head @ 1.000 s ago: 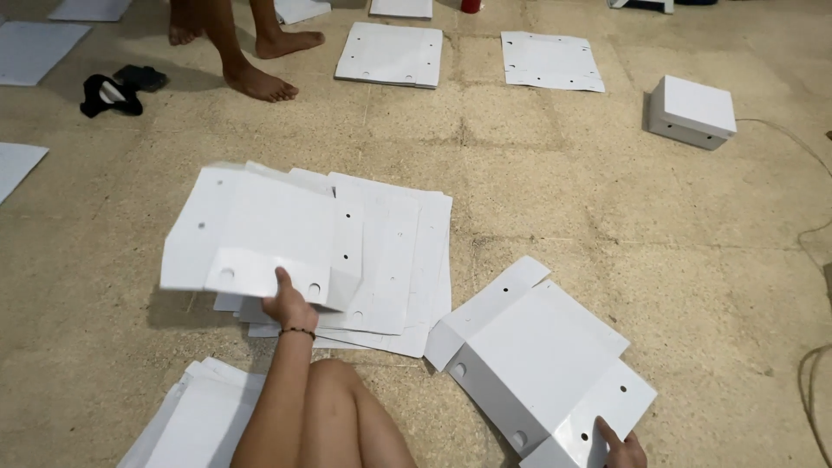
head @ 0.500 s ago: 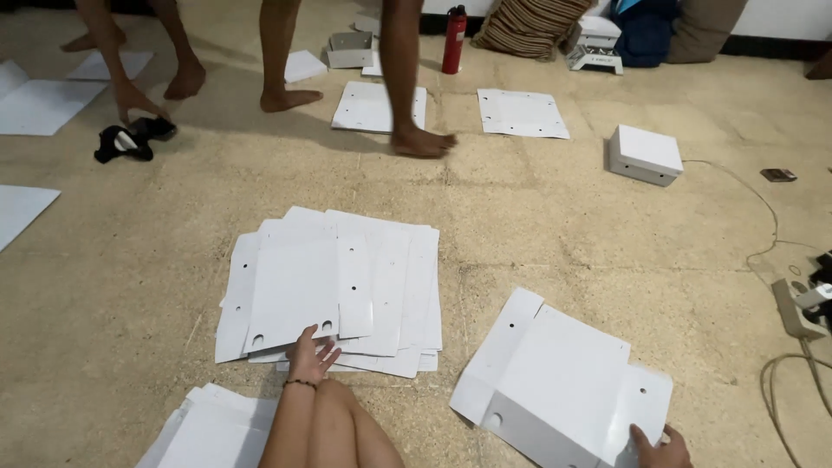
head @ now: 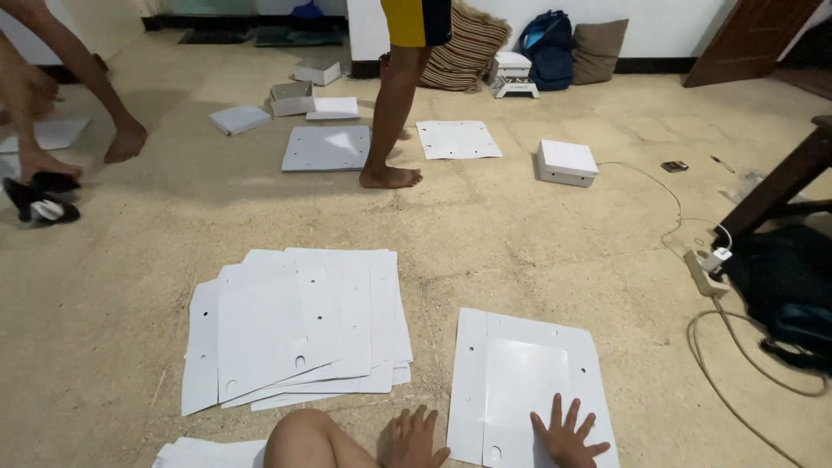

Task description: Folding a flat cardboard sheet into a small box while sitting on the floor.

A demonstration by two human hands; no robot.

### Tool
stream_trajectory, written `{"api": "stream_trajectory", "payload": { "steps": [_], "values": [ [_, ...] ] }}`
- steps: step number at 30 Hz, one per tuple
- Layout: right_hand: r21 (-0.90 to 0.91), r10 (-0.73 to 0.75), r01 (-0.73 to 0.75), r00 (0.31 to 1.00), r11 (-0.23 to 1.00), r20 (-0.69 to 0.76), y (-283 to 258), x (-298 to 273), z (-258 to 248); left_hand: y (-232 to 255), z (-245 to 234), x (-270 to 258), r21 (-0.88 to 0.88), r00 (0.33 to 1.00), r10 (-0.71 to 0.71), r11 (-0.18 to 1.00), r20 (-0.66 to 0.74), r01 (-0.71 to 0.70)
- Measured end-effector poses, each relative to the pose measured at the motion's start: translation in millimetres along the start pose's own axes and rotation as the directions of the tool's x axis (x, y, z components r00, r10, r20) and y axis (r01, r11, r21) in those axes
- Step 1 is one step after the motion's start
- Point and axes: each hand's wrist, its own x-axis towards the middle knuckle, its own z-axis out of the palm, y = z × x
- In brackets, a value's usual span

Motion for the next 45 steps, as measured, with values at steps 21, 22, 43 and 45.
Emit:
{"api": "stream_trajectory", "payload": {
  "steps": [21,22,43,45],
  "values": [
    [0.056,-0.029,0.042,0.976,0.998,-0.218,-19.3,-41.6,24.7,20.5,46.6,78.7,0.426,0.296,0.425,0.902,-0.855,-0.066],
    [0.048,-0.028,0.039,0.975,0.998,-0.219,-20.9,-44.6,14.8,21.3,46.1,82.8,0.419,0.297,0.419,0.906,-0.858,-0.068],
    [0.235,0.059,0.067,0.868,0.970,-0.492,-114.2,30.4,-43.2,28.8,35.2,75.7,0.340,0.525,0.283,0.940,-0.803,0.013],
    [-0.041,-0.355,0.357,0.896,0.933,-0.267,-138.5,-18.3,-66.3,27.3,43.8,79.0,0.296,0.576,0.250,0.955,-0.779,-0.015]
  ]
}}
